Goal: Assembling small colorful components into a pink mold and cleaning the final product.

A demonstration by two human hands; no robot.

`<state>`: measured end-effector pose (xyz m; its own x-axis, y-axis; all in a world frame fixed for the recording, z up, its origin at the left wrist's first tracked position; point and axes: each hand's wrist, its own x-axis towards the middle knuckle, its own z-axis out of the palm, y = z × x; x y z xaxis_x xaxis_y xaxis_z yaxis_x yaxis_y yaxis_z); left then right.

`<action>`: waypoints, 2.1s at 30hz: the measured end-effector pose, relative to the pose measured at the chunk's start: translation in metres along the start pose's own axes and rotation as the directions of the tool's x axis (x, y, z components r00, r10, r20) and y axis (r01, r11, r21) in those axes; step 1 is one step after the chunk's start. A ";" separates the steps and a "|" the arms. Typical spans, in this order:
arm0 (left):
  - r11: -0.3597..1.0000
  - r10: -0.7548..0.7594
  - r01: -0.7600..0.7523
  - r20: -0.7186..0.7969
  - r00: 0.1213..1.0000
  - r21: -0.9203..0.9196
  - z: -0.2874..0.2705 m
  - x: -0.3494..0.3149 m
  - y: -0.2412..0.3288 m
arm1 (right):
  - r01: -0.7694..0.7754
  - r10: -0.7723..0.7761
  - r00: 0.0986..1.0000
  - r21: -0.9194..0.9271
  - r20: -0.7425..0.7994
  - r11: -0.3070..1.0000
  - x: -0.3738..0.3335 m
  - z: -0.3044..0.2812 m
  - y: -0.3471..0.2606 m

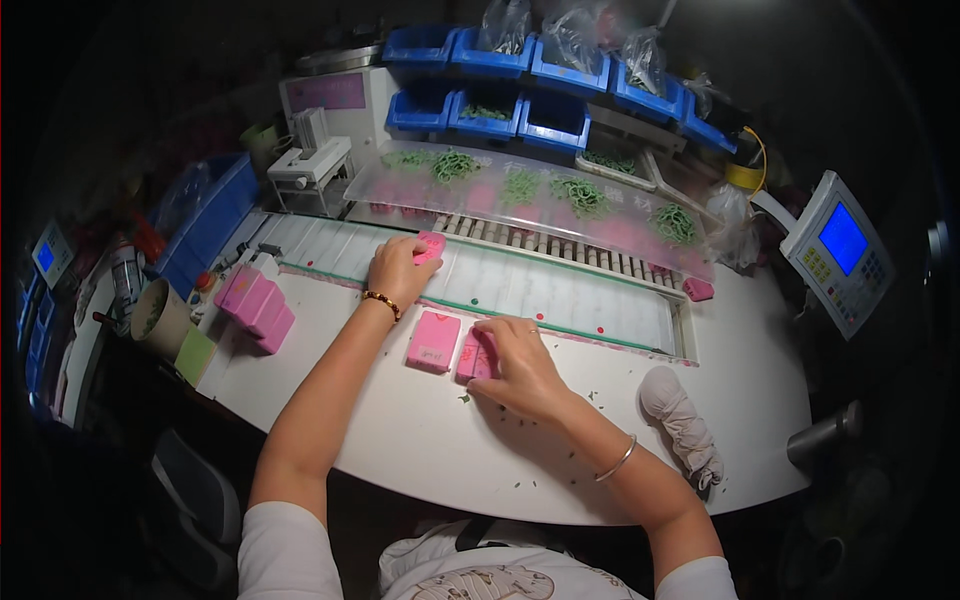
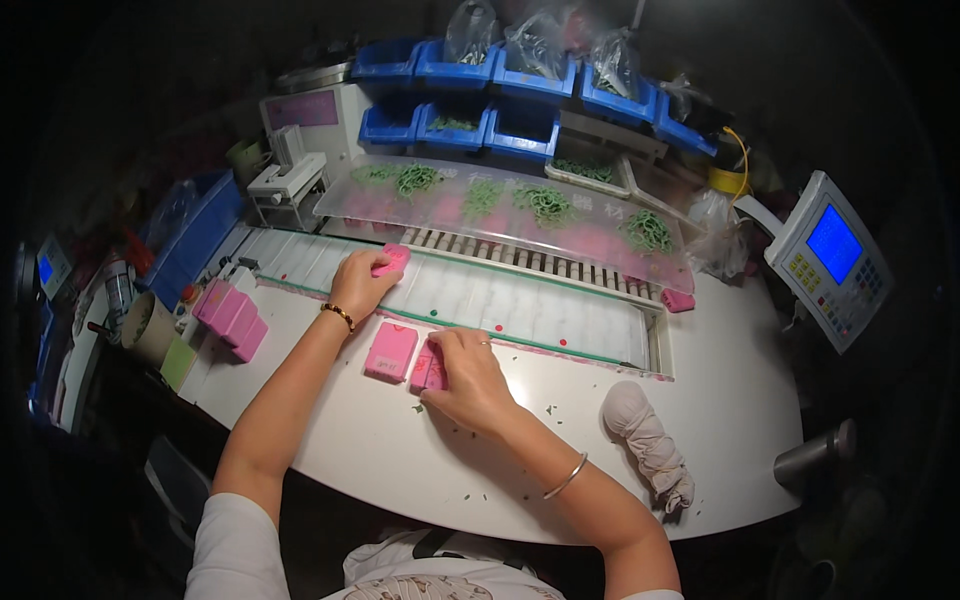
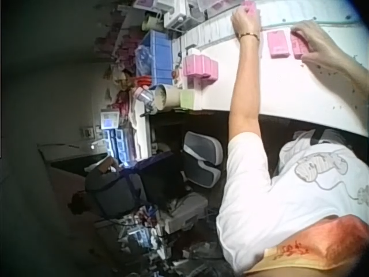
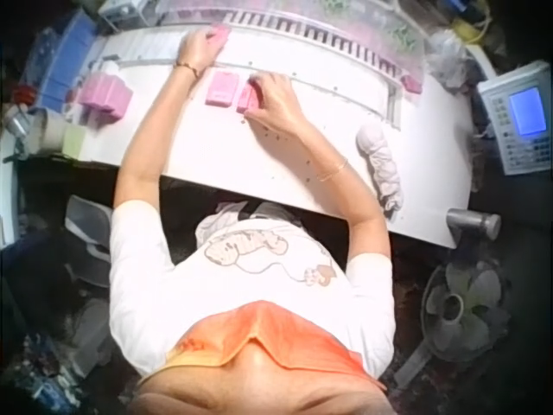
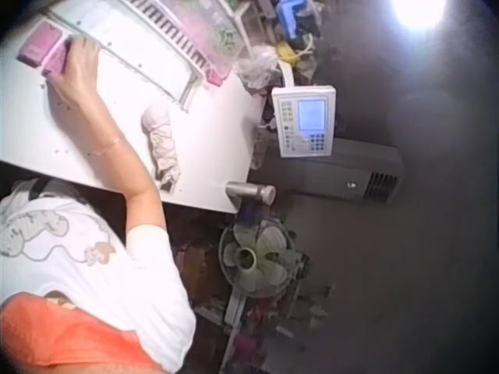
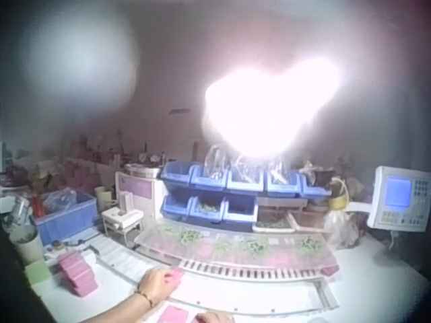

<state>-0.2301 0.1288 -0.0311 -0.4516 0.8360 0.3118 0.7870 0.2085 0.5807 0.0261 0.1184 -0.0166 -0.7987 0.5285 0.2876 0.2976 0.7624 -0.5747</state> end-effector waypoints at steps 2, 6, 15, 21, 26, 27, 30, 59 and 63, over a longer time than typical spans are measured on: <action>0.992 0.124 -0.120 -0.154 0.980 0.035 0.001 -0.013 0.009 | 0.065 -0.073 0.993 -0.079 -0.097 0.995 -0.008 -0.011 0.001; 0.768 0.069 0.044 0.151 0.986 -0.639 0.000 -0.063 0.059 | 0.072 -0.080 0.964 -0.041 -0.252 0.997 -0.032 -0.047 -0.013; 0.304 0.293 0.530 0.607 0.739 -0.792 -0.015 -0.152 0.119 | 0.063 0.051 0.938 0.313 -0.342 0.948 -0.092 -0.062 -0.030; 0.431 0.368 0.329 0.496 0.786 -0.840 -0.022 -0.176 0.128 | -0.154 0.262 0.965 0.874 0.033 0.461 -0.115 -0.053 -0.040; 0.706 0.216 -0.139 0.024 0.976 -0.695 -0.010 -0.192 0.144 | -0.067 0.469 0.881 0.967 -0.058 0.245 -0.119 -0.039 -0.041; 0.704 0.217 -0.140 0.023 0.976 -0.696 -0.009 -0.195 0.148 | -0.045 0.501 0.859 0.958 -0.107 0.283 -0.120 -0.037 -0.040; 0.706 0.217 -0.217 -0.086 0.972 -0.674 0.000 -0.205 0.161 | -0.069 0.503 0.852 0.922 -0.144 0.381 -0.119 -0.028 -0.055; 0.238 -0.054 0.470 0.472 0.880 -0.850 -0.019 -0.199 0.144 | -0.217 0.532 0.845 0.945 0.056 0.245 -0.139 -0.051 -0.027; 0.738 0.254 -0.087 0.156 0.954 -0.670 -0.011 -0.208 0.149 | -0.210 0.578 0.813 0.961 0.070 0.178 -0.134 -0.035 -0.043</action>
<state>-0.0232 -0.0200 -0.0011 -0.1653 0.9303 0.3275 0.3380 -0.2586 0.9049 0.1381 0.0277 -0.0035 -0.5140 0.8441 -0.1524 -0.2821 -0.3342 -0.8993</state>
